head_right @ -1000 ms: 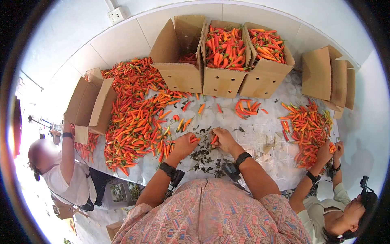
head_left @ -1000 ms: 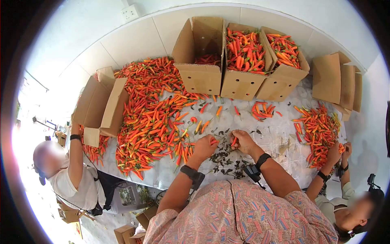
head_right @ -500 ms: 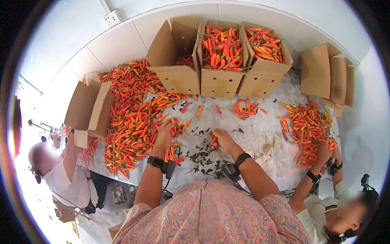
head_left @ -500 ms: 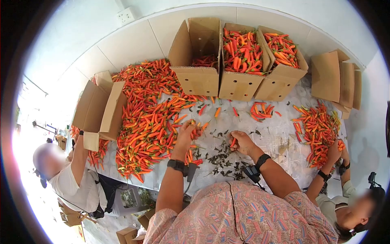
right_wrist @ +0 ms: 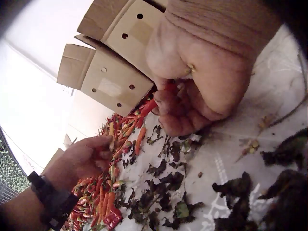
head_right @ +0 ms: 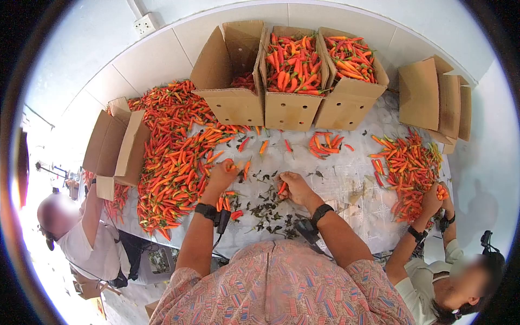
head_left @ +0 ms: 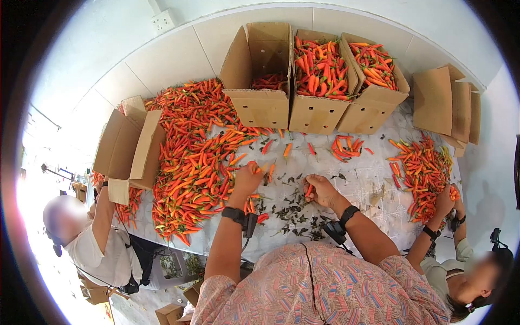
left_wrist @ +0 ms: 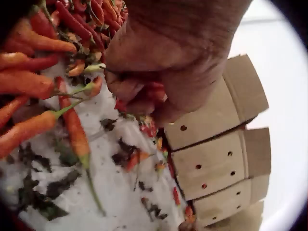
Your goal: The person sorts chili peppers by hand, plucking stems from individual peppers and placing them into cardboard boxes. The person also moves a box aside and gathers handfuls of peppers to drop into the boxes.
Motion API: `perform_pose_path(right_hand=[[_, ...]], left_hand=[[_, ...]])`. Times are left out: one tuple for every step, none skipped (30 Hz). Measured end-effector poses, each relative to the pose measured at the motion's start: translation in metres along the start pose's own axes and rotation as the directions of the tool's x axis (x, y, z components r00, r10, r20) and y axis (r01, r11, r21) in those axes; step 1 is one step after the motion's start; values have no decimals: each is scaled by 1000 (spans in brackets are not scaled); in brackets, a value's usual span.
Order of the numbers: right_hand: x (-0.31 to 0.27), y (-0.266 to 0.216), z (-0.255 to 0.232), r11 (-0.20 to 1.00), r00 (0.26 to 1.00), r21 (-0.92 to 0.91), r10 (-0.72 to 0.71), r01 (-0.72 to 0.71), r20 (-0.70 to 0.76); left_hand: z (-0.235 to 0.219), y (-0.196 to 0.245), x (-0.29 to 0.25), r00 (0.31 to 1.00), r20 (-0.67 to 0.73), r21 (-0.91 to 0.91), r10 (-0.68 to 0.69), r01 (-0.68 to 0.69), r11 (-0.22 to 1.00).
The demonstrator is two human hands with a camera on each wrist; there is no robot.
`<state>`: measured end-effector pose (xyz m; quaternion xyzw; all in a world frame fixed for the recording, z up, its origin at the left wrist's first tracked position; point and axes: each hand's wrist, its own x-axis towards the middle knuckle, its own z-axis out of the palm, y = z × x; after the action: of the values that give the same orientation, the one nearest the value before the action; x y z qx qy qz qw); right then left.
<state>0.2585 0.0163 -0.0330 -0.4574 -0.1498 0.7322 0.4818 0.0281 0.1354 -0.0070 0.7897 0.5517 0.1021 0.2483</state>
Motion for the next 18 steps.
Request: perform_pose_path(right_hand=[[0, 0, 0, 1000, 1000, 1, 1, -1, -1], [1, 0, -1, 1000, 1000, 3, -1, 1, 6], [1, 1, -2, 1000, 1000, 4, -1, 1, 15], [2, 2, -3, 1000, 1000, 4, 1, -1, 15], [3, 2, -3, 1000, 1000, 1, -1, 1, 21], [4, 1, -2, 1000, 1000, -4, -4, 4, 29], [4, 0, -2, 1000, 1000, -6, -5, 5, 30], [3, 0, -1, 1000, 999, -3, -6, 6, 31], [2, 0, -1, 1000, 999, 1, -8, 8, 31], [2, 0, -1, 1000, 1000, 2, -9, 9, 29], [2, 0, 0, 1000, 1000, -2, -4, 5, 20], [2, 0, -1, 1000, 1000, -6, 1, -1, 11], [2, 0, -1, 1000, 1000, -5, -1, 1, 7], [1, 0, -2, 1000, 1000, 2, -5, 5, 19], [1, 0, -3, 1000, 999, 9, -9, 9, 33], [1, 1, -2, 1000, 999, 10, -9, 8, 32], [2, 1, -2, 1000, 999, 3, -17, 17, 32], [2, 1, -2, 1000, 999, -5, -26, 26, 31]], left_hand=[[-7, -1, 0, 998, -62, -174, -18, 7, 985], [-14, -2, 0, 992, -119, -342, -47, 3, 940], [-19, -3, 1, 992, -116, -341, -47, 5, 940], [-25, -4, 4, 982, -182, -268, -51, 0, 963], [-31, -4, 7, 968, -248, -193, -48, 0, 981], [-33, -7, 11, 967, -250, -194, -49, 0, 981], [-34, -8, 15, 984, -177, -103, -4, -14, 995], [-33, -9, 18, 995, -97, -13, 35, -36, 999], [-31, -10, 21, 995, -98, -14, 37, -38, 999], [-28, -10, 23, 993, -32, 135, 110, -104, 985], [-25, -10, 26, 984, 44, 276, 172, -178, 945], [-21, -12, 29, 983, 46, 274, 176, -182, 944], [-17, -14, 32, 981, 38, 293, 191, -194, 936], [-14, -16, 34, 978, 29, 313, 207, -205, 927], [-14, -15, 35, 978, 32, 313, 208, -207, 927], [-16, -14, 36, 975, -25, 238, 222, -210, 948], [-18, -13, 40, 969, -83, 163, 233, -217, 962], [-23, -8, 43, 969, -81, 164, 235, -220, 962]])
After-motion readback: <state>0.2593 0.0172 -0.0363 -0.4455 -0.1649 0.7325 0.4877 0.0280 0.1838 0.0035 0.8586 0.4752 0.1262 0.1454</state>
